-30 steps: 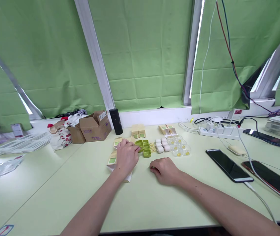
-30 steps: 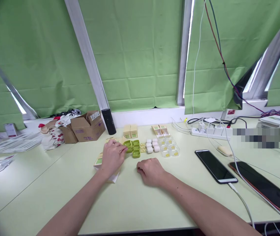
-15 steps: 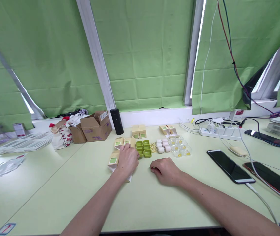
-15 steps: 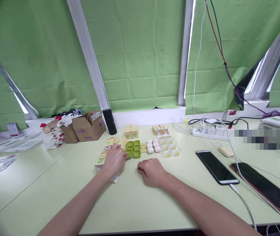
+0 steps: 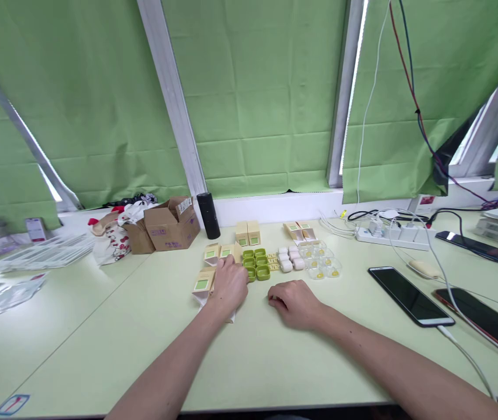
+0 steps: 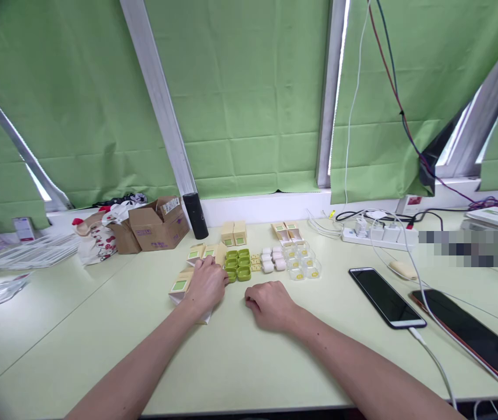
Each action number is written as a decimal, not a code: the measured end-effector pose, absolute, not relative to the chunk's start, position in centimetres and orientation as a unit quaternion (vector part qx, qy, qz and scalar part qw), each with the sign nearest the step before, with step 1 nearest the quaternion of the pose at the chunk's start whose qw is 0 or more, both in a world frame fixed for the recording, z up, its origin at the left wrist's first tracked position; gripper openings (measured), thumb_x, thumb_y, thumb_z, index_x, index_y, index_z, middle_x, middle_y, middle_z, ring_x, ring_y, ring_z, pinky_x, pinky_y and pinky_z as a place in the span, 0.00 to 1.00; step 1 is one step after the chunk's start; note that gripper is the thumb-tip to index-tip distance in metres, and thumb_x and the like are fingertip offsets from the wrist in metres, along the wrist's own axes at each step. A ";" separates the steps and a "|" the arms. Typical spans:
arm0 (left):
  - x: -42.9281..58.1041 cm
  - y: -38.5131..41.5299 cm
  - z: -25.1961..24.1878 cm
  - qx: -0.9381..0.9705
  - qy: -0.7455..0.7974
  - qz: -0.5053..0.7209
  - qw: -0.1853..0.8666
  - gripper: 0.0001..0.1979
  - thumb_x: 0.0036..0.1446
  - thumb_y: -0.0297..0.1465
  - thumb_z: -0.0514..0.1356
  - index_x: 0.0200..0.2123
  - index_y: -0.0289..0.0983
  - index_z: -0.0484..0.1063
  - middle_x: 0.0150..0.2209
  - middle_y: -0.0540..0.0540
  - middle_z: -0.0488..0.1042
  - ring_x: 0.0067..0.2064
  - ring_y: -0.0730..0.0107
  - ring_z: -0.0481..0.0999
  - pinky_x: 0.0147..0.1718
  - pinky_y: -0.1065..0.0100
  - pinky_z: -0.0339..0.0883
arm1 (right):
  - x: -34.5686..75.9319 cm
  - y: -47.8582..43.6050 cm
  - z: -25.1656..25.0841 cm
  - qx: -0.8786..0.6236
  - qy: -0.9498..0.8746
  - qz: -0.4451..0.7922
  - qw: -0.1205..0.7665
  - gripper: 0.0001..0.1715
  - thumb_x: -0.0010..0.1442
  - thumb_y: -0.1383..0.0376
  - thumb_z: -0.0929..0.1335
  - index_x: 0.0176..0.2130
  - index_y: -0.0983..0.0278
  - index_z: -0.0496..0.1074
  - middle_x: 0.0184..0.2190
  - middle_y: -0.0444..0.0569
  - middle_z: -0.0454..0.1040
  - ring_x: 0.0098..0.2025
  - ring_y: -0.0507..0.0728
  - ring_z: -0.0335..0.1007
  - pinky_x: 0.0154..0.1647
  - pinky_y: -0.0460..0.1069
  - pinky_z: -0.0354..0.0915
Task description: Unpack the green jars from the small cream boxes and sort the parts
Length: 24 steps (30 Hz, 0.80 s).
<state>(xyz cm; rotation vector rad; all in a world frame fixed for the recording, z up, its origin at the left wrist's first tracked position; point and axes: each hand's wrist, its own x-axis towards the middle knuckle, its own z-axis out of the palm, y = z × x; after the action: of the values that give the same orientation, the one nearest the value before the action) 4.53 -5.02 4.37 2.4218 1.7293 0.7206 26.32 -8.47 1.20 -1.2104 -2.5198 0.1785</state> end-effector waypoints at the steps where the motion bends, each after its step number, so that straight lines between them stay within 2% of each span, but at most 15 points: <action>1: 4.5 -5.0 4.3 0.793 0.566 0.225 0.025 0.09 0.57 0.30 0.62 0.26 0.39 0.80 0.28 0.30 0.77 0.53 0.37 0.65 0.55 0.47 0.49 | 26.3 -8.5 1.2 -0.426 -0.887 0.062 0.169 0.08 0.67 0.68 0.65 0.37 0.61 0.74 0.36 0.45 0.81 0.34 0.53 0.73 0.32 0.49 0.47; 4: 4.4 -4.8 4.0 0.801 0.569 0.187 -0.024 0.10 0.57 0.29 0.61 0.25 0.39 0.80 0.28 0.31 0.77 0.53 0.38 0.65 0.54 0.48 0.50 | 26.3 -8.5 1.3 -0.428 -0.887 0.062 0.163 0.08 0.67 0.68 0.65 0.38 0.61 0.74 0.36 0.45 0.81 0.35 0.54 0.73 0.32 0.49 0.48; 12: 4.5 -5.0 4.3 0.813 0.564 0.125 -0.073 0.16 0.60 0.25 0.56 0.24 0.38 0.80 0.31 0.29 0.79 0.50 0.40 0.67 0.50 0.48 0.52 | 26.2 -8.5 1.2 -0.431 -0.886 0.062 0.162 0.09 0.67 0.68 0.65 0.37 0.60 0.75 0.35 0.45 0.81 0.34 0.54 0.72 0.32 0.49 0.48; 24: 4.5 -5.2 4.6 0.814 0.563 0.096 -0.110 0.12 0.59 0.25 0.57 0.28 0.39 0.79 0.33 0.31 0.80 0.50 0.42 0.67 0.47 0.51 0.53 | 26.2 -8.5 1.3 -0.430 -0.886 0.066 0.160 0.09 0.67 0.68 0.65 0.38 0.61 0.75 0.36 0.45 0.81 0.35 0.54 0.73 0.33 0.49 0.48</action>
<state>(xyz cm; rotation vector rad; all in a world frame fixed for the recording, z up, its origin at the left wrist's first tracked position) 4.52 -5.24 4.64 2.7525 1.9044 0.3233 26.21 -8.49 1.32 -1.2294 -2.5305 0.1876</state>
